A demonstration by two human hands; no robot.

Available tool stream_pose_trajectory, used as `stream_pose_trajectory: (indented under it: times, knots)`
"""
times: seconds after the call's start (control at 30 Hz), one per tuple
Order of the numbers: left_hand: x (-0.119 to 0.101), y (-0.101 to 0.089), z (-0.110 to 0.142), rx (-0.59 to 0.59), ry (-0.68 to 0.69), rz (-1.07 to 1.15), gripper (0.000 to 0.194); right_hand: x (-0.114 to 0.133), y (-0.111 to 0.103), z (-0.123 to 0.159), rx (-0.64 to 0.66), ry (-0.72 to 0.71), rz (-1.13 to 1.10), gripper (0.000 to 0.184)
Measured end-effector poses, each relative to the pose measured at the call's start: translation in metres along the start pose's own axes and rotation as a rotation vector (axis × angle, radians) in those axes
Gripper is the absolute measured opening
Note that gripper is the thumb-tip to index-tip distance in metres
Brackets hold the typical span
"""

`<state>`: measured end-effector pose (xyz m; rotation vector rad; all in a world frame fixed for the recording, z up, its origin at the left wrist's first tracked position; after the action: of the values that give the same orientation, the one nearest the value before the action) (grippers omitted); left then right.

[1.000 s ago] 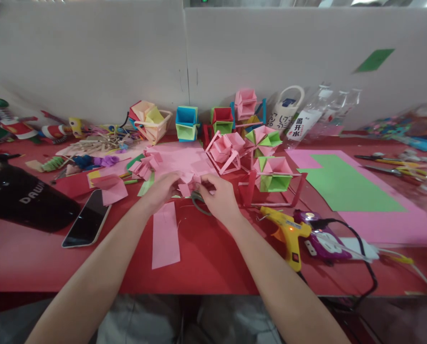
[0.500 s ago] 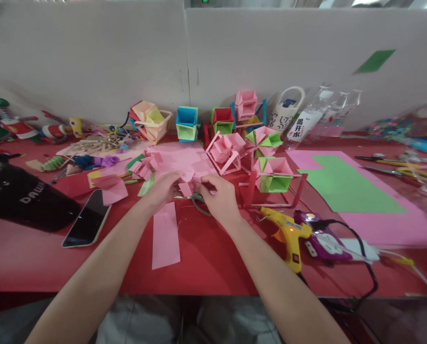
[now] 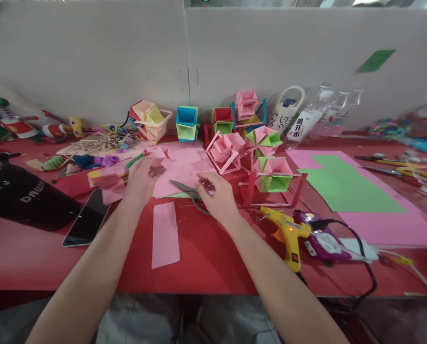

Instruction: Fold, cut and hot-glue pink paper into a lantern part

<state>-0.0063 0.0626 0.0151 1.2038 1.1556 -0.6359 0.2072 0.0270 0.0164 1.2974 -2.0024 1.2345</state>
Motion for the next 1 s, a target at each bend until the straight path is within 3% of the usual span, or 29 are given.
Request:
stream_pose_trajectory:
  times: [0.1,0.23,0.37,0.47,0.57,0.67,0.77,0.87,1.0]
  knots:
    - [-0.013,-0.016,-0.006,-0.162,0.024,0.115,0.021,0.0,0.001,0.0,0.019,0.022,-0.017,0.022]
    - [-0.024,-0.028,-0.006,-0.289,0.035,0.176,0.019,0.0,0.004,-0.001,0.068,0.003,0.005,0.016]
    - [-0.024,-0.035,-0.007,-0.383,0.083,0.167,0.018,-0.008,0.009,-0.001,0.18,-0.033,0.174,0.017]
    - [-0.022,-0.029,-0.009,-0.252,0.158,0.093,0.013,-0.016,0.013,0.002,0.286,-0.021,0.341,0.024]
    - [-0.014,-0.016,-0.008,-0.043,0.154,-0.095,0.009,-0.02,0.013,0.003,0.289,0.017,0.388,0.034]
    - [-0.001,-0.006,-0.003,0.157,0.19,-0.504,0.013,-0.02,0.011,0.003,0.28,0.056,0.379,0.037]
    - [0.013,-0.005,0.002,0.333,0.266,-0.891,0.02,-0.018,0.009,0.002,0.318,0.09,0.368,0.028]
    - [0.024,-0.011,0.003,0.436,0.232,-1.064,0.033,-0.013,0.008,0.001,0.371,0.104,0.365,0.02]
    - [0.023,-0.018,0.003,0.424,0.184,-1.076,0.061,-0.013,0.009,0.001,0.375,0.121,0.378,0.016]
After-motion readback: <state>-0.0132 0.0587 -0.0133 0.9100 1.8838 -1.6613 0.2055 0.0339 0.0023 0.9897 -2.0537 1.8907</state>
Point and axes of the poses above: each hand's wrist, its own z-axis away from the middle knuckle, its own y-axis out of the palm, x = y × z, the point moved 4 cm from there along -z, towards the middle knuckle, and after that the axes turned 1 degree about -x, right-handed, at the moved point
